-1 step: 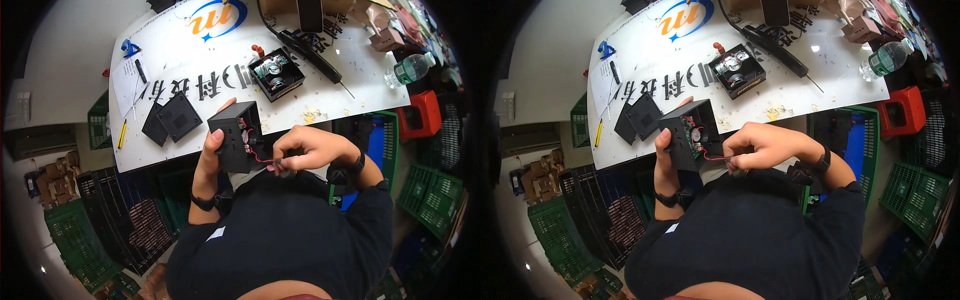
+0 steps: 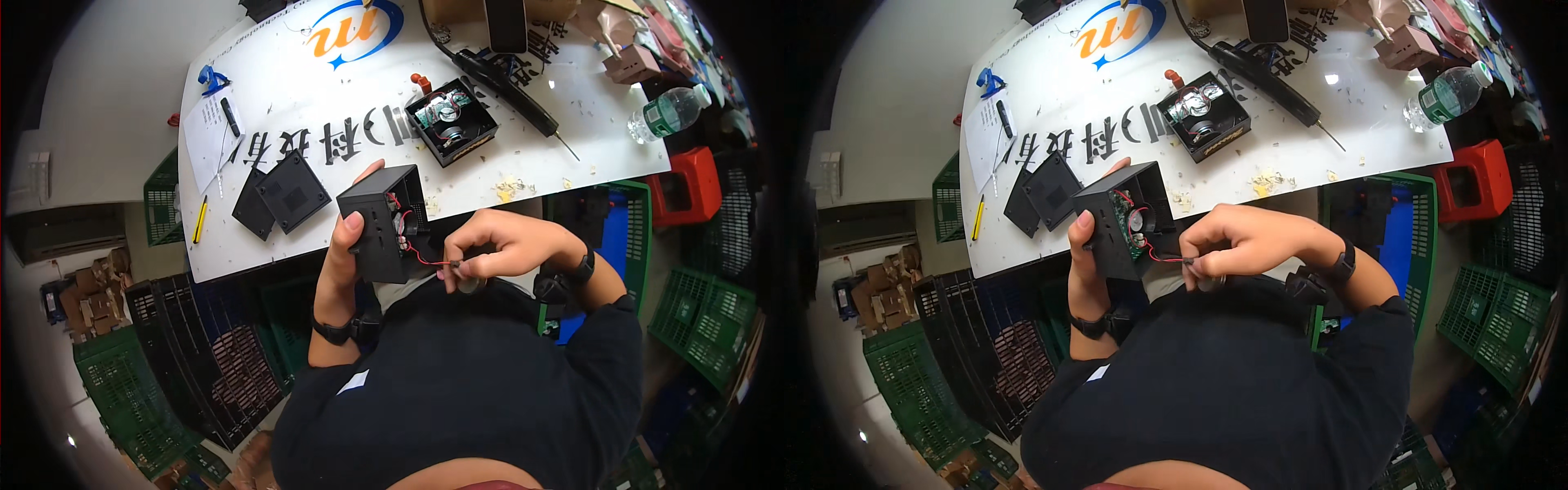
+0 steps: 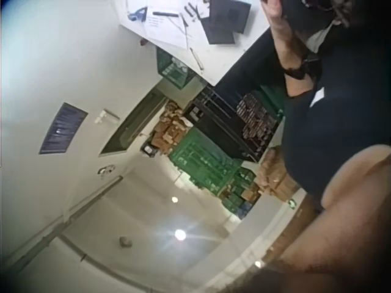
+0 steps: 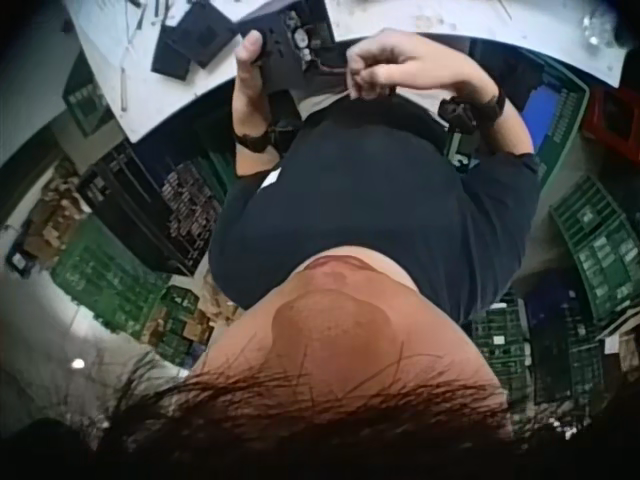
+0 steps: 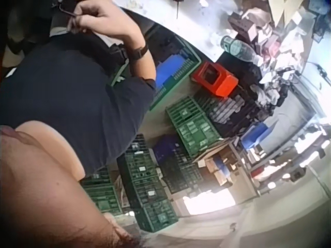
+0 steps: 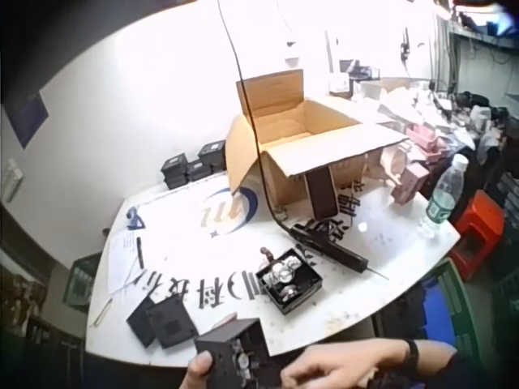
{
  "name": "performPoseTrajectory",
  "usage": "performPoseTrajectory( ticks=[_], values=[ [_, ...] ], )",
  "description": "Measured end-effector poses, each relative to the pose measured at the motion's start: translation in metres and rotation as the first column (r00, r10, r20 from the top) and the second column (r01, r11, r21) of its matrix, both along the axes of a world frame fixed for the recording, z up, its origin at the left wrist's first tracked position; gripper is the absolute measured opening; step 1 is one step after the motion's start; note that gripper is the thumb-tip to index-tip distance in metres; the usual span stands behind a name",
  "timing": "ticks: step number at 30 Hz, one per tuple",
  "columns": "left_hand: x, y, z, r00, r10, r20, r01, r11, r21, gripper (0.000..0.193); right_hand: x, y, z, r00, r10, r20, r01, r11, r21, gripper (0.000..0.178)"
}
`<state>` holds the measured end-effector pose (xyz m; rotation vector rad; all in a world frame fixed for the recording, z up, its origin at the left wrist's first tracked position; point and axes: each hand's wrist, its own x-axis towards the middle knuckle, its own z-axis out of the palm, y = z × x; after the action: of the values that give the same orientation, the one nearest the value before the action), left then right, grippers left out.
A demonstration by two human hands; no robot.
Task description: Assemble and inspect electronic components and portable devices at a factory workstation.
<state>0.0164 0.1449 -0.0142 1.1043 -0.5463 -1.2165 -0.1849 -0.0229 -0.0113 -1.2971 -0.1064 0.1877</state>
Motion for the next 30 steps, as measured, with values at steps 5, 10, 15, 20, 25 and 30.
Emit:
performPoseTrajectory(
  ticks=[5, 10, 15, 20, 25, 30],
  values=[
    [-0.003, -0.002, 0.002, 1.0, 0.004, -0.001, -0.004, 1.0, -0.021, 0.109, 0.005, 0.005, 0.01, 0.989, 0.079, -0.121, -0.092, 0.99, -0.105, 0.027],
    [-0.008, 0.0, 0.0, 0.997, -0.023, 0.071, 0.021, 1.0, 0.023, 0.109, 0.007, 0.029, 0.011, 0.953, -0.264, -0.148, 0.24, 0.957, -0.161, 0.024],
    [-0.007, 0.001, -0.004, 0.999, 0.0, 0.053, -0.002, 0.999, 0.033, 0.106, 0.012, 0.035, 0.004, 0.804, -0.414, 0.428, 0.593, 0.616, -0.519, 0.016],
    [-0.009, 0.003, -0.003, 0.997, 0.042, -0.058, -0.038, 0.997, 0.069, 0.097, 0.015, 0.028, 0.003, 0.687, -0.114, 0.717, 0.708, 0.323, -0.628, 0.031],
    [-0.012, 0.007, -0.003, 0.993, 0.055, -0.109, -0.045, 0.994, 0.096, 0.092, 0.018, 0.021, 0.009, 0.725, 0.05, 0.687, 0.64, 0.319, -0.699, 0.036],
    [-0.014, 0.013, 0.003, 0.988, 0.021, -0.155, -0.007, 0.996, 0.09, 0.093, 0.021, 0.018, 0.01, 0.721, 0.113, 0.683, 0.6, 0.39, -0.698, 0.036]
  ],
)
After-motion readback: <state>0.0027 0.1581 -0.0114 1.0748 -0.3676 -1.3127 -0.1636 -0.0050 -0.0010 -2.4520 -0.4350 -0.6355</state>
